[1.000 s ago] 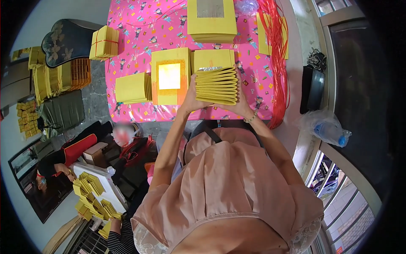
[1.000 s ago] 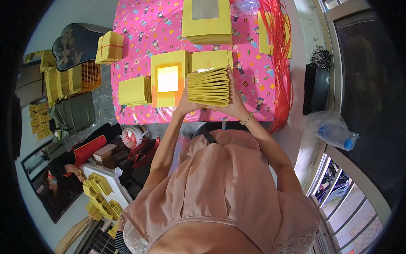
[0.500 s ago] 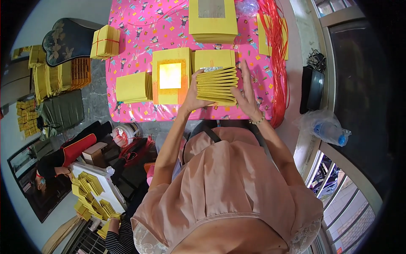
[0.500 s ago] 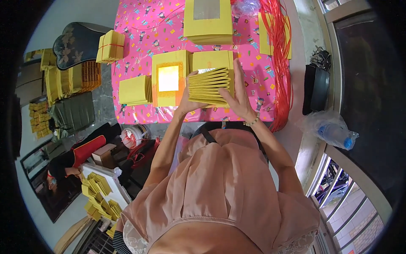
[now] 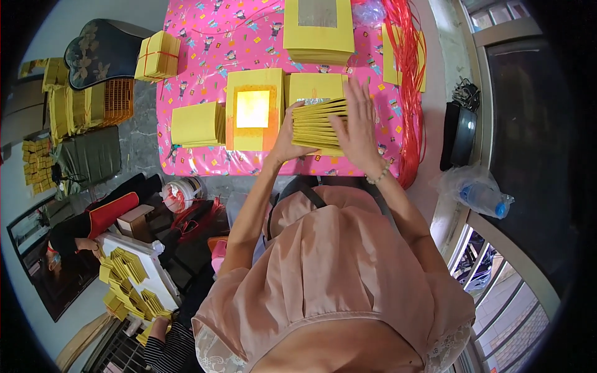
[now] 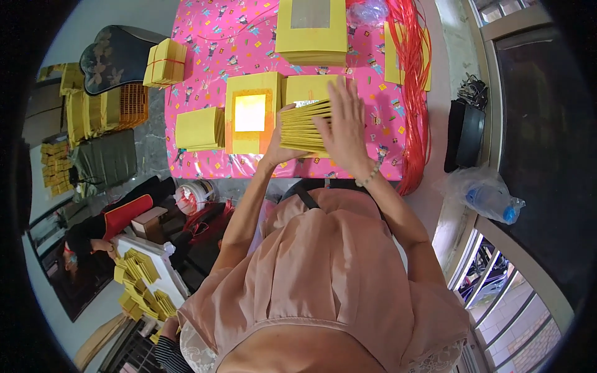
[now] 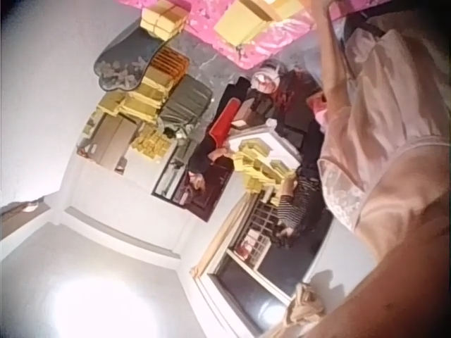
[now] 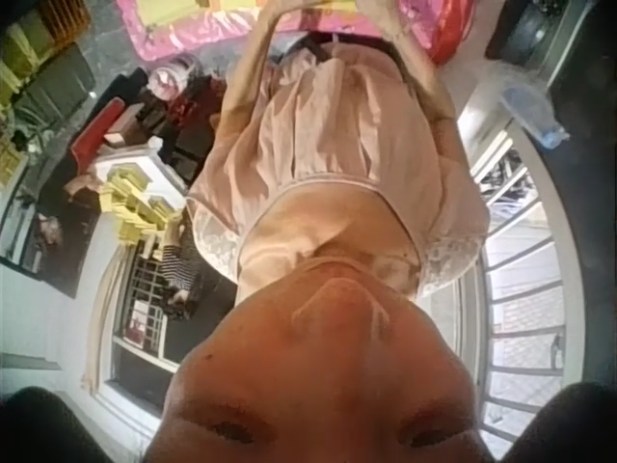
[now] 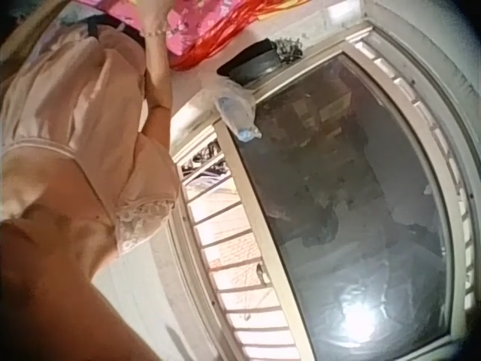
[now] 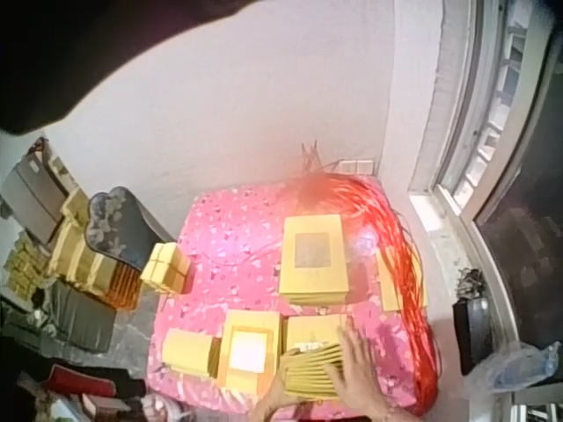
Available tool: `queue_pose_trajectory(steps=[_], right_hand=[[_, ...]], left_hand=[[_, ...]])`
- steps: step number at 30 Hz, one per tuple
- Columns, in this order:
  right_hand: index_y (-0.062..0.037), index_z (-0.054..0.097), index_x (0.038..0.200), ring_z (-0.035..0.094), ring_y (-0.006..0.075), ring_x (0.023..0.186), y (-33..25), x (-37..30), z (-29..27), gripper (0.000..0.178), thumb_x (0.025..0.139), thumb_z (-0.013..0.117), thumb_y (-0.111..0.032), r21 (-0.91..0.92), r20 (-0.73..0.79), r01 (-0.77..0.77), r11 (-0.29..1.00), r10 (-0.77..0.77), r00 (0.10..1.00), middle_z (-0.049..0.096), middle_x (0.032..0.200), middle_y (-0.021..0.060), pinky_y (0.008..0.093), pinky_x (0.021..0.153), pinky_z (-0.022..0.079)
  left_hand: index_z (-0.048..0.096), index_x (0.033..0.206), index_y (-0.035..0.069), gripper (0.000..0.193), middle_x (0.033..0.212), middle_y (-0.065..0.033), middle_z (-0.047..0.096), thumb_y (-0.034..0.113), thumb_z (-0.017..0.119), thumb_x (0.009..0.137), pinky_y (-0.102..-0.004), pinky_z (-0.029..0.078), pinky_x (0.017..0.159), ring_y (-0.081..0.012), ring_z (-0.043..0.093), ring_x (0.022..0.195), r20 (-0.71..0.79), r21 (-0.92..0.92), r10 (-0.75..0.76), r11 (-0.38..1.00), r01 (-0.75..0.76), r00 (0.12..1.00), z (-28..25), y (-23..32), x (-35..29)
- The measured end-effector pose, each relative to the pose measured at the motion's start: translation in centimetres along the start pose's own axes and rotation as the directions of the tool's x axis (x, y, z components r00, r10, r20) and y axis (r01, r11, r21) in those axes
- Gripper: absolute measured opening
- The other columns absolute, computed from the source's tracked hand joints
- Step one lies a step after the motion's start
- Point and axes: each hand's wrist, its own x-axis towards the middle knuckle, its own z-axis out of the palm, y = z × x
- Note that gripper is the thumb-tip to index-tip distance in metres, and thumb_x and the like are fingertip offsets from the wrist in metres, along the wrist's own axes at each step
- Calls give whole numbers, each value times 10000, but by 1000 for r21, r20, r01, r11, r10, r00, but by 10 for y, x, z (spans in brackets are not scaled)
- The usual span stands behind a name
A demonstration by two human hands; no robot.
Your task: Assembling and stacking yellow paper boxes or covers.
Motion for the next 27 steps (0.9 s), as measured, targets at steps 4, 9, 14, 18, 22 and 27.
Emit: queue_pose_trajectory(steps=[4, 9, 14, 18, 22, 27], right_hand=[[-66, 310, 1465, 175, 384, 1433, -14, -6, 11, 605, 933, 532, -251, -221, 196, 170, 960, -127, 972, 282, 1522, 165, 549, 1152, 112], [-50, 379, 1425, 241, 344, 1418, -3, -3, 7, 527, 953, 500, -252, -90, 211, 127, 988, -106, 972, 325, 1500, 157, 516, 1154, 148], [-17, 353, 1430, 304, 315, 1395, 44, -12, -10, 502, 973, 461, -197, 412, 76, -97, 906, 72, 995, 346, 1479, 184, 412, 1138, 240], [-29, 150, 1513, 222, 283, 1437, 75, -41, -11, 773, 919, 577, -279, 682, 334, -279, 676, 52, 941, 221, 1555, 154, 423, 1156, 205], [-49, -36, 1520, 111, 302, 1466, 79, -48, 3, 1302, 632, 873, -327, 469, 363, -131, 873, -55, 930, 78, 1579, 191, 427, 1182, 149], [-29, 77, 1506, 244, 288, 1415, 92, -23, 29, 1176, 660, 870, -230, 501, 317, -94, 860, -81, 945, 196, 1533, 192, 414, 1152, 248]], left_hand=[[270, 1415, 44, 1098, 1268, -131, 508, 146, 911, 528, -370, 423, 1016, -248, 518, 1175, -40, -18, -4, 1000, 4, 999, 3, -6, 2], [325, 1370, 42, 1028, 1271, -131, 494, 150, 906, 528, -360, 428, 1005, -234, 516, 1166, -17, -43, -31, 999, 30, 999, 4, -3, 4], [409, 1300, 36, 921, 1207, -107, 517, 143, 902, 530, -347, 425, 992, -220, 518, 1128, -32, -4, -12, 1000, 12, 999, 0, -15, 6], [434, 1280, 36, 877, 1173, -89, 532, 140, 895, 541, -342, 421, 991, -210, 519, 1114, -15, -68, -24, 997, 23, 1000, -1, -15, 3], [418, 1289, 36, 883, 1192, -92, 543, 131, 889, 548, -343, 421, 996, -202, 524, 1134, 0, -89, -33, 996, 32, 999, 0, -12, 3], [418, 1285, 28, 870, 1192, -92, 575, 138, 895, 566, -345, 443, 981, -197, 550, 1125, 0, -58, -26, 998, 26, 1000, 2, 1, 11]])
